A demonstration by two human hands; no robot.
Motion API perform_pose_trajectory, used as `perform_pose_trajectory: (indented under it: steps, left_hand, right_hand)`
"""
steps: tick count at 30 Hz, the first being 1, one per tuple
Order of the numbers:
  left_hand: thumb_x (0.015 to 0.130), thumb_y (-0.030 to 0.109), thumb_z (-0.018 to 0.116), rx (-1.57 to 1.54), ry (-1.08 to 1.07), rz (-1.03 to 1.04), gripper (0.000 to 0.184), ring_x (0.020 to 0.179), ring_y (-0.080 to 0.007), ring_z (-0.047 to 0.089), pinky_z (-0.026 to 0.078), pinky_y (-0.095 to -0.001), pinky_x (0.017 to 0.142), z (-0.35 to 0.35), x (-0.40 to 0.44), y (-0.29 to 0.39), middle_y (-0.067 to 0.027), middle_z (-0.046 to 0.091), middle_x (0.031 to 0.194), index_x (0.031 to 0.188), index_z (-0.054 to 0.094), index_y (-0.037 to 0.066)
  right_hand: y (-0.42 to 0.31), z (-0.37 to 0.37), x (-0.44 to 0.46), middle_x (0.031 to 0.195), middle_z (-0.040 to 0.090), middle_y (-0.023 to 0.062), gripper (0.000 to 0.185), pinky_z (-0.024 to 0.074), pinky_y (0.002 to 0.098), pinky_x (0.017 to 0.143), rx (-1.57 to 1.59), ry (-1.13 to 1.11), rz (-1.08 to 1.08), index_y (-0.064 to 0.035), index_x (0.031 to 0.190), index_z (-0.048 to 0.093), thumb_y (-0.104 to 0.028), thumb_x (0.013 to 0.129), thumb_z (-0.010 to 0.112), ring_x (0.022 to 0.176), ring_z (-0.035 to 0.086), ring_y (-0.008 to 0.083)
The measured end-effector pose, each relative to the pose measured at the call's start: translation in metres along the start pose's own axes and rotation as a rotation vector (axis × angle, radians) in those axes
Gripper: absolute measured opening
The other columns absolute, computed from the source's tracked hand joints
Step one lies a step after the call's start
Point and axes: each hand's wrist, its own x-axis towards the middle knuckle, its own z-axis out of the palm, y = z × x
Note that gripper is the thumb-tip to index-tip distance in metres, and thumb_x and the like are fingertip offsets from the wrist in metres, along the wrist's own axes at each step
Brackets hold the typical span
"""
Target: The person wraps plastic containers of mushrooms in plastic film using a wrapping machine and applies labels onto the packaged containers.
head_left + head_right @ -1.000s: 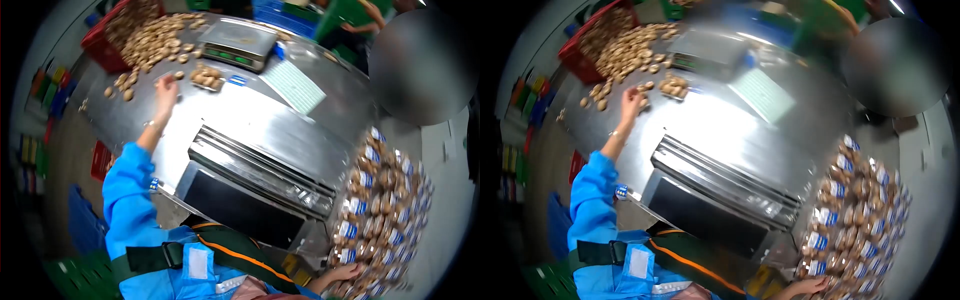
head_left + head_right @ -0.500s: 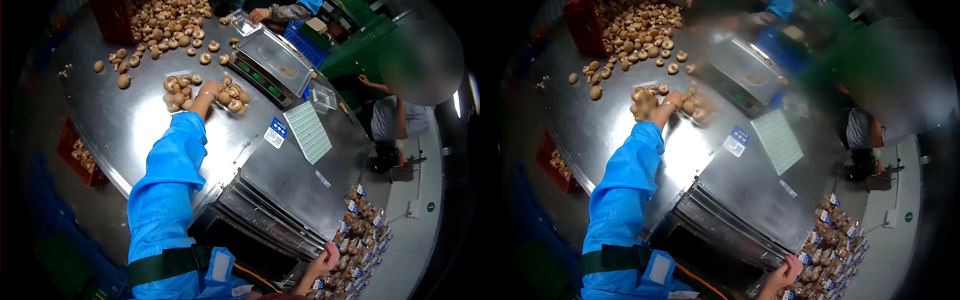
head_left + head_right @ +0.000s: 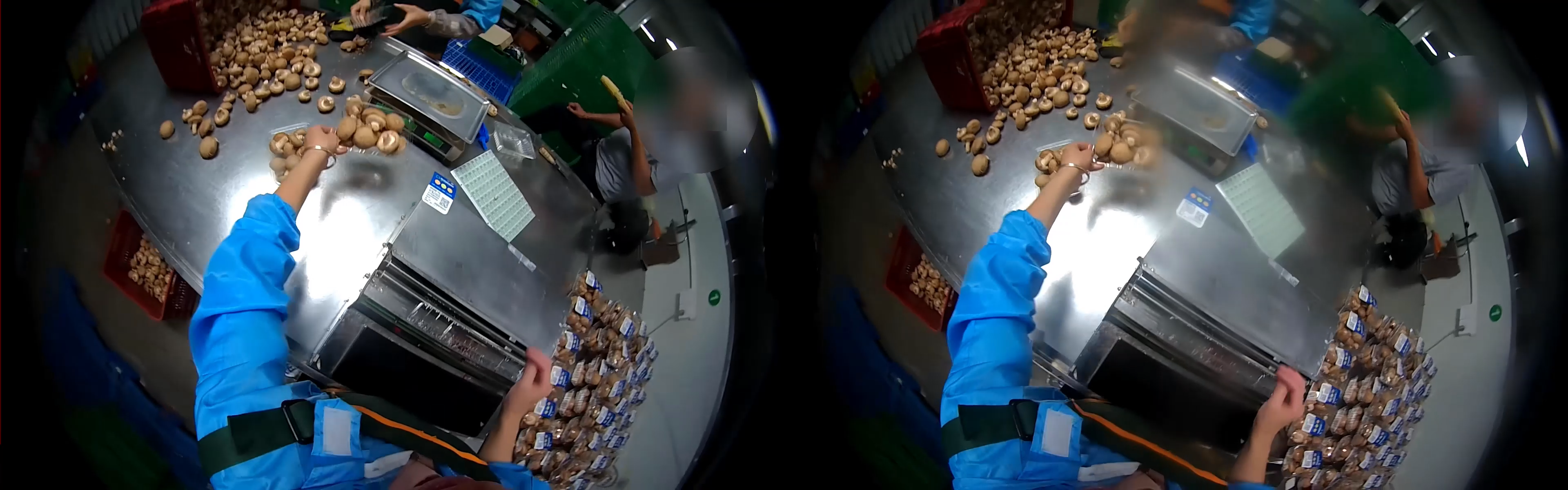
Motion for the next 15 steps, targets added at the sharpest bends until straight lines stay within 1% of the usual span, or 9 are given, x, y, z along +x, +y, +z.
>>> perform_pose_trajectory:
  steps: [1, 3, 4, 6, 8, 10, 12, 13, 15]
  left_hand:
    - [0.086, 0.006, 0.048, 0.013, -0.045, 0.017, 0.017, 0.058, -0.0257, 0.063, 0.057, -0.031, 0.047, 0.0, -0.008, 0.02, -0.0144, 0.059, 0.081, 0.089, 0.056, -0.009]
    - [0.084, 0.004, 0.049, 0.077, -0.149, 0.056, 0.014, 0.059, -0.0237, 0.063, 0.057, -0.03, 0.049, 0.005, -0.044, 0.062, -0.012, 0.058, 0.082, 0.09, 0.055, -0.007]
    - [0.083, 0.002, 0.05, 0.128, -0.206, 0.081, 0.012, 0.061, -0.022, 0.062, 0.057, -0.03, 0.052, 0.009, -0.068, 0.084, -0.0101, 0.057, 0.081, 0.09, 0.055, -0.006]
    - [0.081, -0.001, 0.051, 0.201, -0.326, 0.106, 0.01, 0.065, -0.0188, 0.061, 0.058, -0.0324, 0.059, 0.025, -0.105, 0.1, -0.0057, 0.054, 0.077, 0.09, 0.054, -0.002]
    - [0.08, -0.001, 0.052, 0.193, -0.406, 0.045, 0.009, 0.064, -0.0185, 0.061, 0.058, -0.0328, 0.061, 0.048, -0.146, 0.092, -0.0061, 0.055, 0.076, 0.089, 0.054, -0.002]
    - [0.079, -0.005, 0.049, 0.095, -0.451, -0.026, 0.007, 0.059, -0.0235, 0.063, 0.057, -0.0319, 0.051, 0.074, -0.192, 0.061, -0.0103, 0.057, 0.076, 0.082, 0.054, -0.003]
    - [0.079, -0.004, 0.05, 0.076, -0.545, -0.136, 0.005, 0.063, -0.0235, 0.063, 0.057, -0.0317, 0.052, 0.096, -0.238, 0.026, -0.0099, 0.057, 0.076, 0.082, 0.054, -0.002]
    - [0.08, -0.003, 0.051, 0.087, -0.582, -0.159, 0.004, 0.065, -0.0228, 0.063, 0.057, -0.0314, 0.053, 0.105, -0.258, 0.01, -0.0097, 0.057, 0.076, 0.082, 0.055, -0.002]
    - [0.079, -0.001, 0.054, 0.082, -0.631, -0.235, 0.005, 0.067, -0.0195, 0.061, 0.057, -0.0299, 0.055, 0.121, -0.291, -0.018, -0.0088, 0.057, 0.077, 0.083, 0.055, -0.002]
  right_hand:
    - [-0.002, 0.006, 0.007, 0.082, 0.06, 0.0102, 0.012, 0.0437, 0.0276, 0.076, 0.101, 0.011, 0.034, 0.0032, 0.079, 0.058, 0.01, 0.078, 0.048, 0.079, 0.056, 0.0186]
    - [-0.013, 0.018, 0.03, 0.088, 0.059, 0.0102, 0.012, 0.0435, 0.0268, 0.079, 0.136, -0.103, -0.041, 0.0033, 0.082, 0.057, 0.009, 0.078, 0.047, 0.085, 0.055, 0.018]
    - [-0.019, 0.028, 0.041, 0.096, 0.057, 0.0111, 0.014, 0.0433, 0.0283, 0.081, 0.136, -0.146, -0.12, 0.0027, 0.09, 0.058, 0.007, 0.078, 0.05, 0.09, 0.055, 0.0193]
    - [-0.029, 0.048, 0.06, 0.116, 0.049, 0.0147, 0.035, 0.0407, 0.0334, 0.089, 0.19, -0.299, -0.187, -0.0008, 0.11, 0.053, -0.004, 0.076, 0.058, 0.109, 0.047, 0.0256]
    - [-0.049, 0.062, 0.074, 0.129, 0.038, 0.0171, 0.048, 0.0347, 0.037, 0.096, 0.184, -0.415, -0.206, -0.0039, 0.12, 0.047, -0.012, 0.075, 0.061, 0.119, 0.038, 0.0295]
    - [-0.025, 0.077, 0.085, 0.137, 0.026, 0.0197, 0.064, 0.027, 0.0405, 0.101, 0.009, -0.399, -0.392, -0.0067, 0.129, 0.037, -0.024, 0.074, 0.064, 0.125, 0.029, 0.0337]
    - [0.009, 0.077, 0.089, 0.138, 0.02, 0.0222, 0.075, 0.0239, 0.0438, 0.102, -0.131, -0.399, -0.425, -0.0081, 0.133, 0.03, -0.033, 0.072, 0.065, 0.127, 0.023, 0.0365]
    - [0.027, 0.071, 0.087, 0.138, 0.021, 0.0239, 0.082, 0.0214, 0.0467, 0.102, -0.192, -0.432, -0.399, -0.0071, 0.134, 0.027, -0.04, 0.07, 0.065, 0.126, 0.024, 0.0385]
    - [0.052, 0.048, 0.079, 0.138, 0.021, 0.0241, 0.084, 0.0196, 0.0474, 0.102, -0.265, -0.499, -0.354, -0.0062, 0.134, 0.026, -0.042, 0.069, 0.066, 0.127, 0.024, 0.038]
